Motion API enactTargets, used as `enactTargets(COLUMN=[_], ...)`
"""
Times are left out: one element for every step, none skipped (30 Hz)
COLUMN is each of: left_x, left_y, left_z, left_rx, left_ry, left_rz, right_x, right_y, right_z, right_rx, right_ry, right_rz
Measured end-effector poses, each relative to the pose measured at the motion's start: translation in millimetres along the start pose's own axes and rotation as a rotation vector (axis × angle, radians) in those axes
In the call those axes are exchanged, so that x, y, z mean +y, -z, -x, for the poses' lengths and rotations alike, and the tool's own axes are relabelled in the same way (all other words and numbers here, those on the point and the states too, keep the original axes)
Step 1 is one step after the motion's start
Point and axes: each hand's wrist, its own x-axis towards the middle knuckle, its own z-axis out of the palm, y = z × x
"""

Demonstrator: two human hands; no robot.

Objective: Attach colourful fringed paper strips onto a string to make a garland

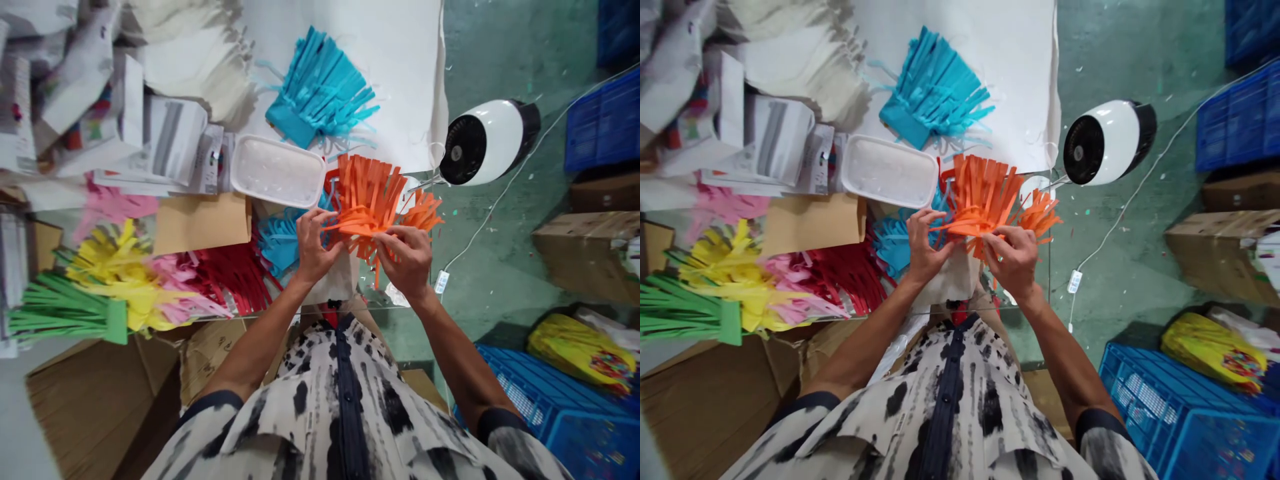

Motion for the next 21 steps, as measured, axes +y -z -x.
enactTargets(left_x=[-1.3, -2.1, -2.2, -1.8, -0.9, 0.5, 2.1, 3.8, 5.7, 7.7, 10.0, 12.6, 15.8, 19.7, 24.4, 29.9, 36.0, 42.4, 48.6, 54.3, 59.0], left_y=[1.0, 2.2, 3.6, 5.4, 7.6, 10.1, 13.2, 16.7, 20.7, 25.2, 30.4, 36.3, 42.9, 50.5, 58.9, 68.0, 77.6, 87.2, 96.3, 104.7, 111.9], left_z=[-1.3, -1.9, -1.8, -0.9, 0.6, 2.6, 4.9, 7.2, 9.2, 10.6, 11.0, 10.3, 8.3, 5.0, 0.6, -4.4, -9.6, -14.5, -18.5, -21.2, -22.4], left_rx=[0.028, 0.058, 0.084, 0.100, 0.110, 0.112, 0.112, 0.111, 0.113, 0.120, 0.129, 0.141, 0.156, 0.166, 0.167, 0.158, 0.137, 0.110, 0.084, 0.064, 0.051], left_ry=[-0.013, -0.026, -0.037, -0.041, -0.036, -0.023, -0.004, 0.019, 0.044, 0.067, 0.083, 0.091, 0.086, 0.071, 0.047, 0.017, -0.016, -0.051, -0.087, -0.119, -0.147], left_rz=[0.011, 0.024, 0.038, 0.054, 0.066, 0.076, 0.083, 0.093, 0.109, 0.135, 0.172, 0.218, 0.272, 0.326, 0.376, 0.413, 0.436, 0.442, 0.436, 0.431, 0.434], right_x=[-2.7, -5.7, -8.8, -12.2, -15.7, -19.5, -23.6, -28.1, -33.0, -38.4, -44.4, -50.8, -57.7, -64.8, -72.0, -79.2, -86.2, -92.8, -99.0, -104.6, -109.7], right_y=[3.0, 6.3, 9.9, 14.1, 19.0, 24.5, 30.7, 37.4, 44.2, 51.0, 57.5, 63.4, 68.7, 73.1, 76.7, 79.6, 81.8, 83.3, 84.3, 84.8, 84.7], right_z=[-2.1, -4.6, -7.6, -10.8, -14.2, -17.9, -21.6, -25.5, -29.4, -33.2, -36.7, -39.8, -42.3, -44.1, -44.9, -44.9, -44.0, -42.1, -39.3, -35.8, -31.5], right_rx=[0.018, 0.037, 0.054, 0.078, 0.104, 0.126, 0.145, 0.162, 0.179, 0.198, 0.217, 0.240, 0.260, 0.274, 0.286, 0.291, 0.285, 0.275, 0.261, 0.240, 0.216], right_ry=[0.006, 0.012, 0.019, 0.032, 0.052, 0.069, 0.085, 0.101, 0.115, 0.125, 0.134, 0.152, 0.174, 0.201, 0.231, 0.260, 0.276, 0.280, 0.280, 0.279, 0.278], right_rz=[0.000, -0.008, -0.024, -0.045, -0.069, -0.092, -0.109, -0.122, -0.129, -0.134, -0.136, -0.137, -0.136, -0.136, -0.138, -0.144, -0.152, -0.161, -0.169, -0.175, -0.179])
